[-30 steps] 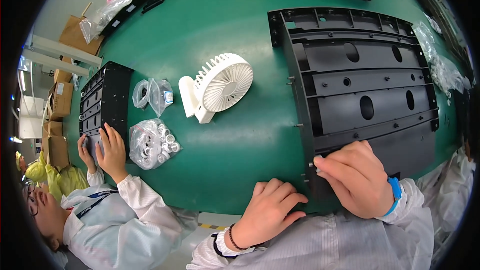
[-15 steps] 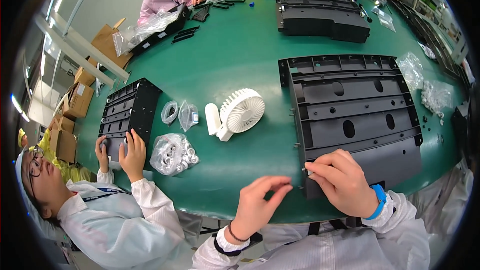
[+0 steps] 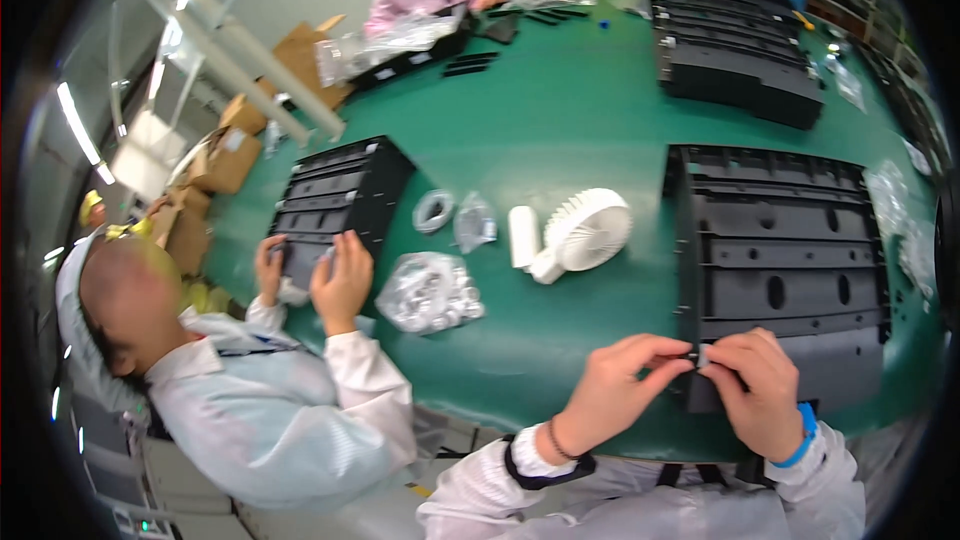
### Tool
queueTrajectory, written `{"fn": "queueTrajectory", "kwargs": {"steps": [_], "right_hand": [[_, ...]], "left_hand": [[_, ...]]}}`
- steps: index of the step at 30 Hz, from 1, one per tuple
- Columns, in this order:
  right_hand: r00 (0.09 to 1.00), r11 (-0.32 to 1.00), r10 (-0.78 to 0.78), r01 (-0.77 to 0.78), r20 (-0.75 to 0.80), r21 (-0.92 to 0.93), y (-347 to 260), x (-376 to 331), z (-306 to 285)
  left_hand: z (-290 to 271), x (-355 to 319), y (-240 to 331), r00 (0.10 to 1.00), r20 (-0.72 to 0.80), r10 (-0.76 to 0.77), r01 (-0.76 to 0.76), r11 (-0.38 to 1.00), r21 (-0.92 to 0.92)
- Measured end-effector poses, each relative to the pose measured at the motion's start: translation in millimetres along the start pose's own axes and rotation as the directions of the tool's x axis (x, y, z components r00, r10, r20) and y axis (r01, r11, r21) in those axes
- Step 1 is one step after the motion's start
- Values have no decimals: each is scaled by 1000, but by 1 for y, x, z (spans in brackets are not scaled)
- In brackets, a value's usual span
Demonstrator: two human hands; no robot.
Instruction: Assembling small components onto black plastic housings at a factory workbench.
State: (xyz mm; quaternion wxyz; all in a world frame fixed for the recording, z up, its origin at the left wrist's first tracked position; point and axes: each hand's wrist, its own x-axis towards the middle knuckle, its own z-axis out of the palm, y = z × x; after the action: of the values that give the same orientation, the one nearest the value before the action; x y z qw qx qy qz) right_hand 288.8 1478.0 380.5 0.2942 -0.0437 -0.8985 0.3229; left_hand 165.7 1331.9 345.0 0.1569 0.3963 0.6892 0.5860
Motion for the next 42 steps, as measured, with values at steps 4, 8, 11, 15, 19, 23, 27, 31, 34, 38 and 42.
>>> {"fn": "queueTrajectory", "kwargs": {"steps": [4, 8, 11, 15, 19, 23, 27, 31, 34, 38, 42], "right_hand": [[1000, 1000, 1, -1, -21, 13, -1, -3, 0], [1000, 1000, -7, 8, -24, 28, -1, -2, 0], [1000, 1000, -12, 12, -27, 28, 2, -3, 0], [1000, 999, -28, 28, -2, 16, 3, -1, -2], [998, 998, -53, 53, 16, 16, 5, 0, -2], [998, 998, -62, 61, 23, 24, 9, -2, -1], [997, 997, -69, 68, 17, 36, 7, 0, 1], [1000, 1000, -30, 30, 4, -3, 3, -1, 0], [1000, 1000, -9, 9, -18, 9, 1, -3, 1], [1000, 1000, -11, 12, -20, 24, -2, -3, 0], [1000, 999, -7, 9, -24, 43, -3, -3, 2]], "left_hand": [[5, -2, -2, 999, 40, 6, -5, 1000, -29], [5, -3, -2, 996, 20, 88, -87, 995, -41], [3, -4, -1, 996, 41, 82, -79, 995, -52], [4, -3, -5, 997, 68, -40, 53, 976, -210], [4, -4, -6, 979, 88, -185, 205, 889, -409], [4, -3, -7, 965, 129, -229, 262, 820, -508], [3, -7, -9, 947, 137, -291, 320, 810, -491], [7, -9, -11, 928, 174, -331, 372, 771, -517], [9, -8, -15, 923, 210, -321, 384, 771, -508], [13, -10, -23, 928, 233, -291, 373, 731, -572], [11, -11, -22, 924, 227, -308, 382, 734, -561]]}}
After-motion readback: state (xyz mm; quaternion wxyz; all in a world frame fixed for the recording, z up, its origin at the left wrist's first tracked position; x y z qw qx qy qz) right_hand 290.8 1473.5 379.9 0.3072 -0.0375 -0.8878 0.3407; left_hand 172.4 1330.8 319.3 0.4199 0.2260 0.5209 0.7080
